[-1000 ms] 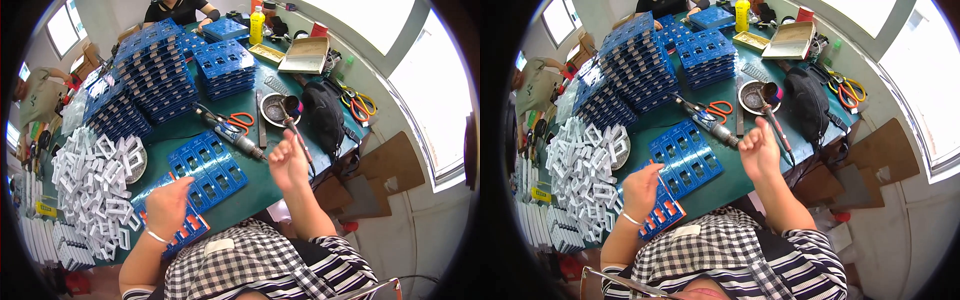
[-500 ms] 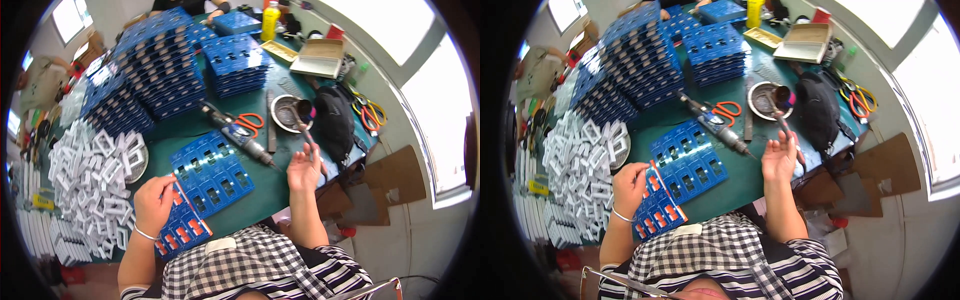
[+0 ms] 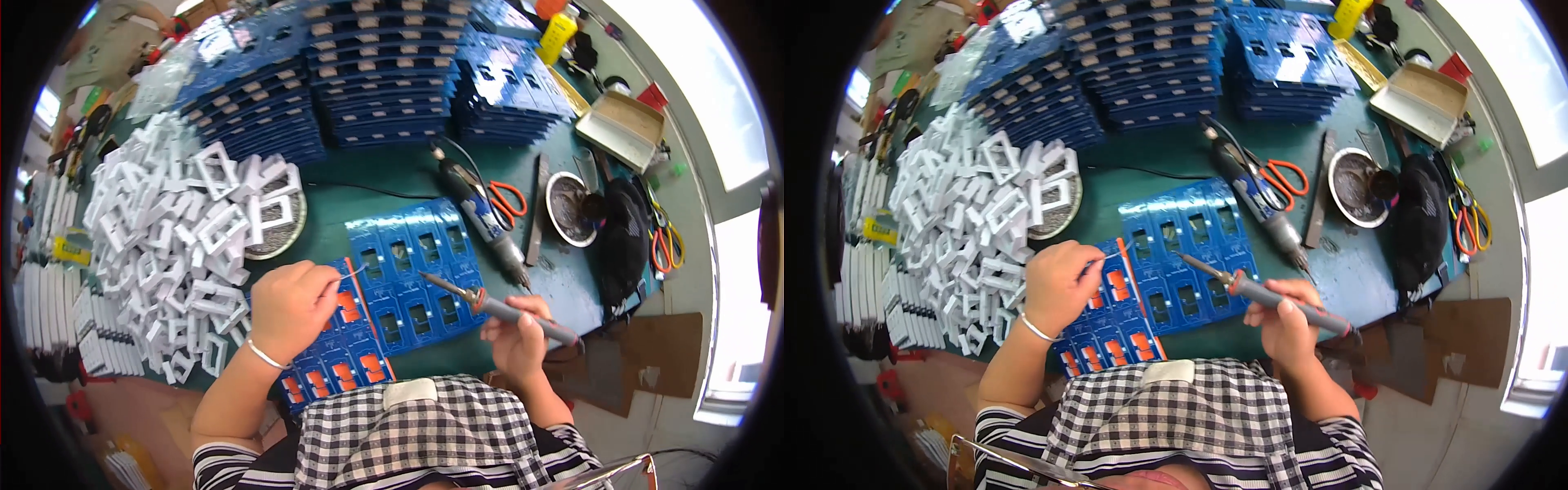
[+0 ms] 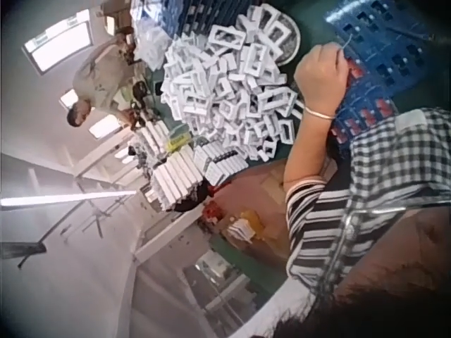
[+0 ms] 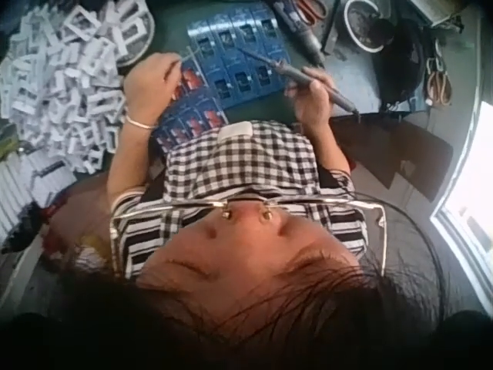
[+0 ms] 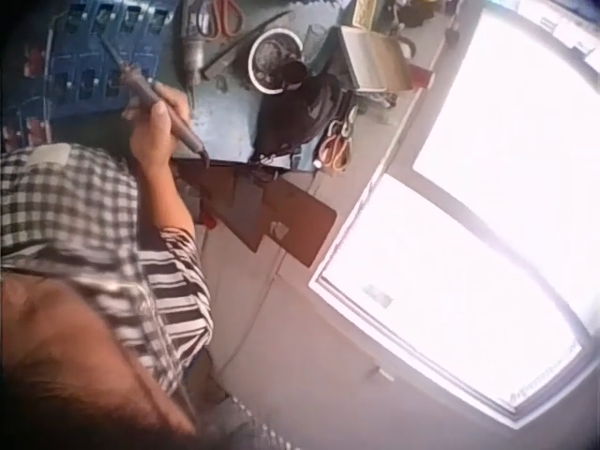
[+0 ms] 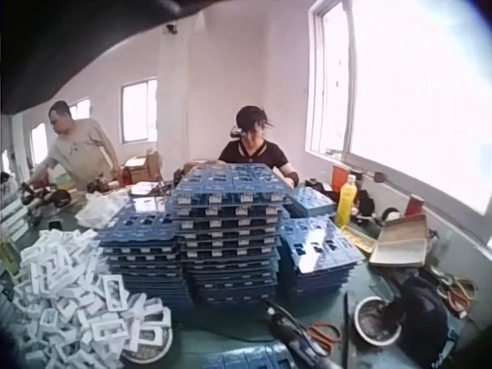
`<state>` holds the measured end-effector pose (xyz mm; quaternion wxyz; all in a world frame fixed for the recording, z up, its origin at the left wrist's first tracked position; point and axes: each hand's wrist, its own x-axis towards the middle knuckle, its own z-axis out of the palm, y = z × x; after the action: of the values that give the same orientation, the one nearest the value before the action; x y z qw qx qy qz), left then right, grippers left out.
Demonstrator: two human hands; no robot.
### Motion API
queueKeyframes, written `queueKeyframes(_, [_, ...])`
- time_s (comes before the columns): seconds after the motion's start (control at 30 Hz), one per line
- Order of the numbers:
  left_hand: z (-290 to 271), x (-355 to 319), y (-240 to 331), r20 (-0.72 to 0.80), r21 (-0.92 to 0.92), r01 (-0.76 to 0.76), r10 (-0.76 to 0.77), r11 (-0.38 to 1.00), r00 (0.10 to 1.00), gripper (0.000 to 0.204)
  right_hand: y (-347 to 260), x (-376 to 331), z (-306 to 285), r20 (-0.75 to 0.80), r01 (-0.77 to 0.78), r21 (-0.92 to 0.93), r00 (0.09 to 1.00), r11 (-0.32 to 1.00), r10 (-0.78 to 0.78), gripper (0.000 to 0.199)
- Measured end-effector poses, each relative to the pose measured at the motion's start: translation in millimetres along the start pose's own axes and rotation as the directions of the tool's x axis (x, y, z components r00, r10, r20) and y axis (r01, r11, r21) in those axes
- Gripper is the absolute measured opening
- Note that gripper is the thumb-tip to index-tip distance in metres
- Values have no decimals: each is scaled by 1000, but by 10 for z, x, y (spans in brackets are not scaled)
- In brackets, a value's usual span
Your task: The person fastens circuit boards using an electric screwdriver, adjusts a waist pouch, inserts components into the circuit boards by hand, and solders them with a soldering iron.
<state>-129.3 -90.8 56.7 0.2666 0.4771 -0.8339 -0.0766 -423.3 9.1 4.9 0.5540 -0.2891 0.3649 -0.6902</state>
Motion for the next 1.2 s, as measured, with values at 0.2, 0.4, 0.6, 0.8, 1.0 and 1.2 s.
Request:
queueKeyframes(0.2, [-175,-25,-51,19,100,-87,86,991,996,14,155,125,108,156,120,-8,981,993,-118,30])
queueKeyframes(0.4, [-815,227,79,-313,402,-104,243,910,918,29,51,239,114,463,470,-402,845,786,-268,33])
queueKeyframes(0.6, [-278,137,26,14,129,-146,145,981,989,20,-44,382,191,537,591,-476,782,652,-317,39])
queueKeyframes(0.8, [83,-15,-195,75,35,-52,50,998,996,15,-123,442,291,468,556,-532,822,638,-325,35])
queueKeyframes(1.0, [152,240,-96,18,-33,-170,171,985,985,16,-99,464,245,267,388,-495,919,777,-290,36])
queueKeyframes(1.2, [270,231,-42,166,-123,-135,154,983,974,16,-169,308,99,277,241,-694,959,679,-57,29])
